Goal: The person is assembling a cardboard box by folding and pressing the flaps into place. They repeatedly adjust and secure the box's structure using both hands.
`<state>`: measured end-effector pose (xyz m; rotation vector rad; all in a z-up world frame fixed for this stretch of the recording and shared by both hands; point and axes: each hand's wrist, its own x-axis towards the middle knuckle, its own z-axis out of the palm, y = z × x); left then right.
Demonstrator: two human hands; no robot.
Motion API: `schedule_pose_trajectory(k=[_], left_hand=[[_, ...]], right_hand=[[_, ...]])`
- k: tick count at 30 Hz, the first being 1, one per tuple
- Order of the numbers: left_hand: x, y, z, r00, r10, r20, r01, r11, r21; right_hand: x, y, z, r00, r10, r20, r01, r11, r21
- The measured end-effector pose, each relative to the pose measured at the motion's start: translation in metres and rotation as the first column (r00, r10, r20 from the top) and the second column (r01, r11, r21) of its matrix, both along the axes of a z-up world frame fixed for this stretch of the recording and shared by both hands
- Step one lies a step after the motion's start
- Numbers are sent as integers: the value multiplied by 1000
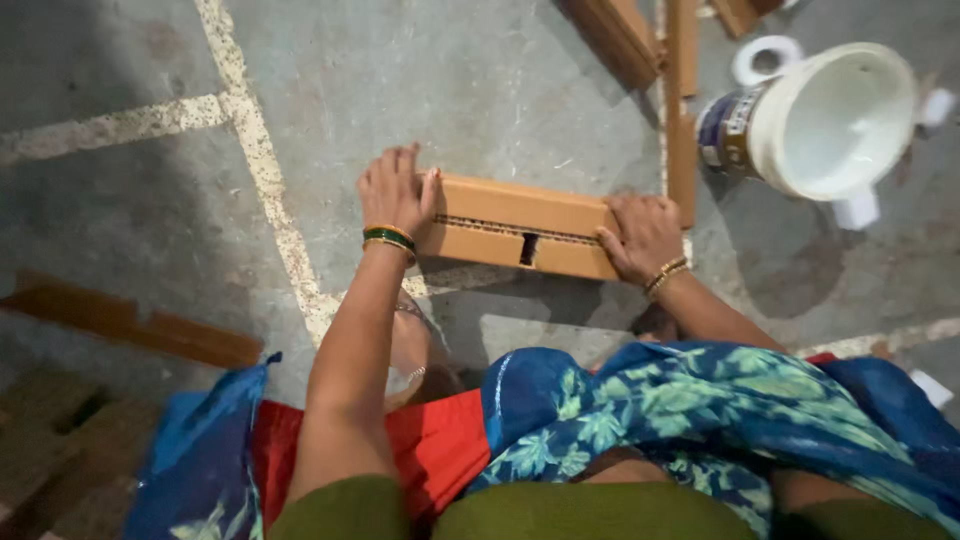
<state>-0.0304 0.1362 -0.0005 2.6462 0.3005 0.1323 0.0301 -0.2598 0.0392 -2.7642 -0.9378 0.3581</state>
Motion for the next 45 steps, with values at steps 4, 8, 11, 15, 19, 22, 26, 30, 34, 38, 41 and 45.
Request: schedule_pose_trajectory(k=[4,8,11,15,19,22,26,30,34,38,41,45], left_hand=[[0,-2,9,934,351,-62,-356,927,-120],[-20,-13,9,720,479,-502,-660,695,-285],[2,-4,18,704,458,-542,-677,662,-320],[9,1,-5,728,558,-399,-630,313,-711],[-12,15,-37,840,541,40,-443,727,-525],[-52,23,-69,849,504,156,-347,756,-554],[-92,26,-102,635,659,-405,-514,-31,-857],[-65,33,-98,588,746,-312,-361,-103,-927],[-53,34,-82,628,723,-288,-289,-128,-949],[-44,26,-61,611,702,-366,-555,50,-830],[-66,15,-59,624,672,-399,-694,242,-678],[-84,13,-59,520,664,-537,-816,199,-543]], right_hand=[[-1,-22,-38,949,-223,221,166,953,252],[-9,-60,-89,634,-740,-225,772,590,236],[12,-72,-91,494,-763,-417,866,474,158],[5,-88,-75,428,-445,-787,871,-32,491],[-10,-84,-56,345,-444,-827,835,-257,486],[-30,-90,-52,263,-481,-836,885,-226,408],[-63,-104,-68,326,-476,-817,888,-143,437],[-51,-99,-76,347,-460,-818,856,-202,477],[-49,-97,-80,366,-475,-800,851,-177,495],[-31,-90,-76,353,-485,-800,848,-196,493],[-30,-92,-77,285,-409,-867,846,-318,428],[-18,-100,-70,151,-336,-930,937,-252,243]])
